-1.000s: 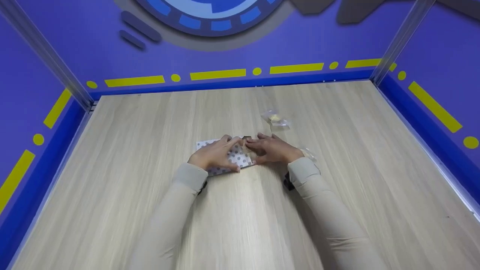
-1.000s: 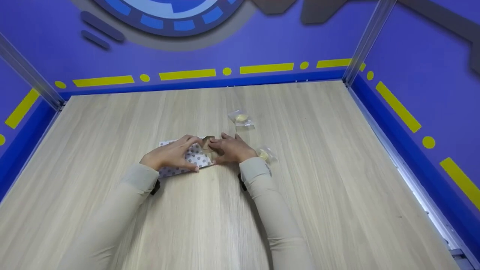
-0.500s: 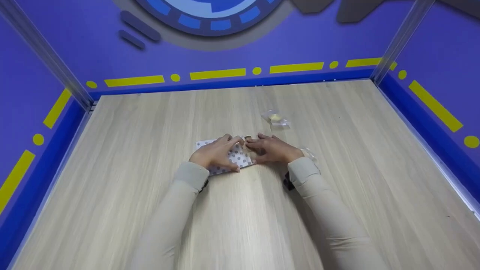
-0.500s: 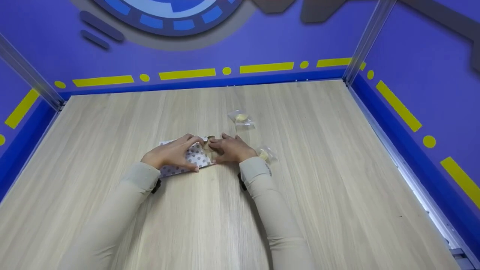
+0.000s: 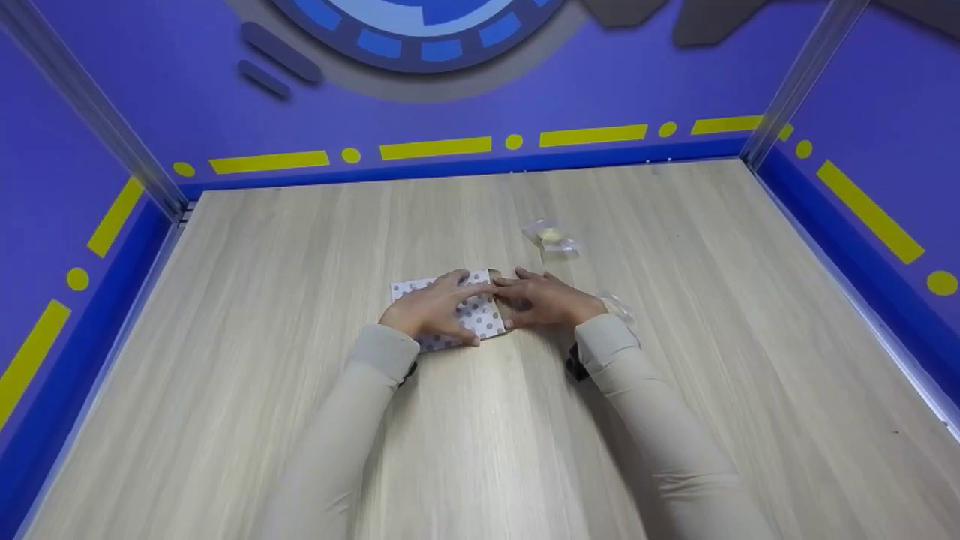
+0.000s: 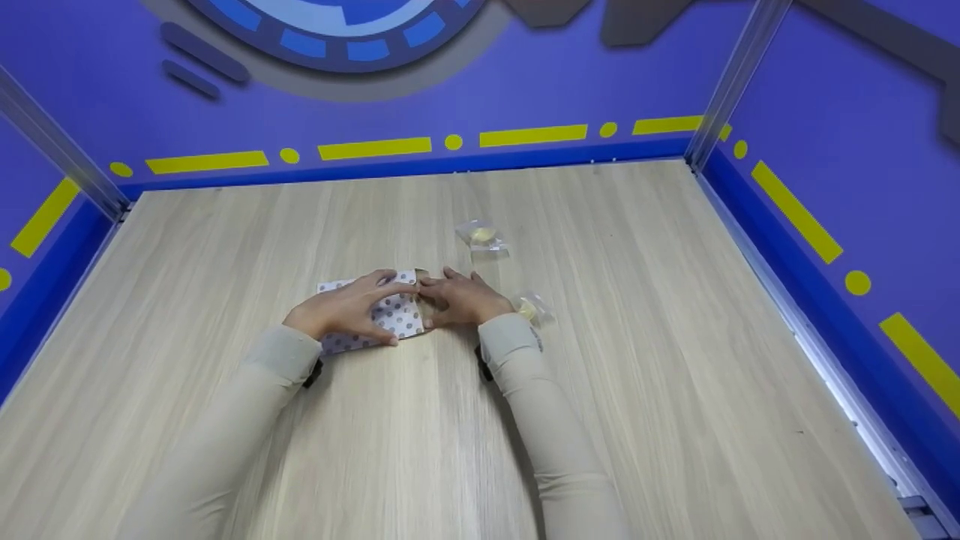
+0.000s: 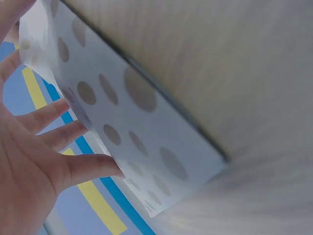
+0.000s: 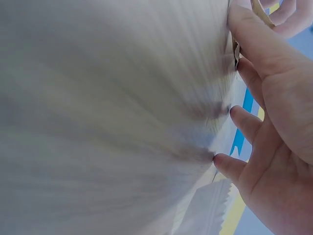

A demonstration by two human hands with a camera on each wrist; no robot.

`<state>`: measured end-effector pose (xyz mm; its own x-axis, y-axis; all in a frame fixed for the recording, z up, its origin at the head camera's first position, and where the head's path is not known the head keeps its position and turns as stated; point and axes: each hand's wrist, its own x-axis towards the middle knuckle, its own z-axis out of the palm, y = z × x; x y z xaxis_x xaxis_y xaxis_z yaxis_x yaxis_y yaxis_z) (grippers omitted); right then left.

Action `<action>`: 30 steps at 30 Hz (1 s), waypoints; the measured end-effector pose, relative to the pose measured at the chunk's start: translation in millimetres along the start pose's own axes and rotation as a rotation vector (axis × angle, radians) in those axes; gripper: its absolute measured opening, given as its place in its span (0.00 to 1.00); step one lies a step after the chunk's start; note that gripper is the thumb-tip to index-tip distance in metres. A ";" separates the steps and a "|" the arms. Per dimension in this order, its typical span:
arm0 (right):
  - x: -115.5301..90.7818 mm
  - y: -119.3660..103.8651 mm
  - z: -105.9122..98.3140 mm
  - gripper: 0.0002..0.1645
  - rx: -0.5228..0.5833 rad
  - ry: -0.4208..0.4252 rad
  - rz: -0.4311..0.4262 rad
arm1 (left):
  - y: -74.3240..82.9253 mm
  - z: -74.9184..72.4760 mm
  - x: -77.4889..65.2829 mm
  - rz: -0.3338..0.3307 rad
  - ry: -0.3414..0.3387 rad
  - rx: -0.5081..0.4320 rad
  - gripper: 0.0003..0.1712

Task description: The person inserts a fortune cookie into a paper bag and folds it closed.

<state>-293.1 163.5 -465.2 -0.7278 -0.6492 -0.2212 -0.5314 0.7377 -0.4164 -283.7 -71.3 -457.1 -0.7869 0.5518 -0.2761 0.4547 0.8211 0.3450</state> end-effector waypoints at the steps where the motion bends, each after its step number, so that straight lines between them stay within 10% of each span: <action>1: -0.1 -0.2 -0.2 0.42 0.000 -0.001 0.001 | 0.3 0.1 0.0 0.003 0.001 0.000 0.50; 30: 1.8 -1.3 -2.6 0.44 0.039 -0.018 0.036 | 16.1 -7.6 3.3 -0.001 -0.127 0.119 0.47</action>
<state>-294.8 161.8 -462.8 -0.7380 -0.6259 -0.2521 -0.4877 0.7530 -0.4417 -282.1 -57.3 -445.6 -0.7320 0.5588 -0.3898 0.5063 0.8290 0.2377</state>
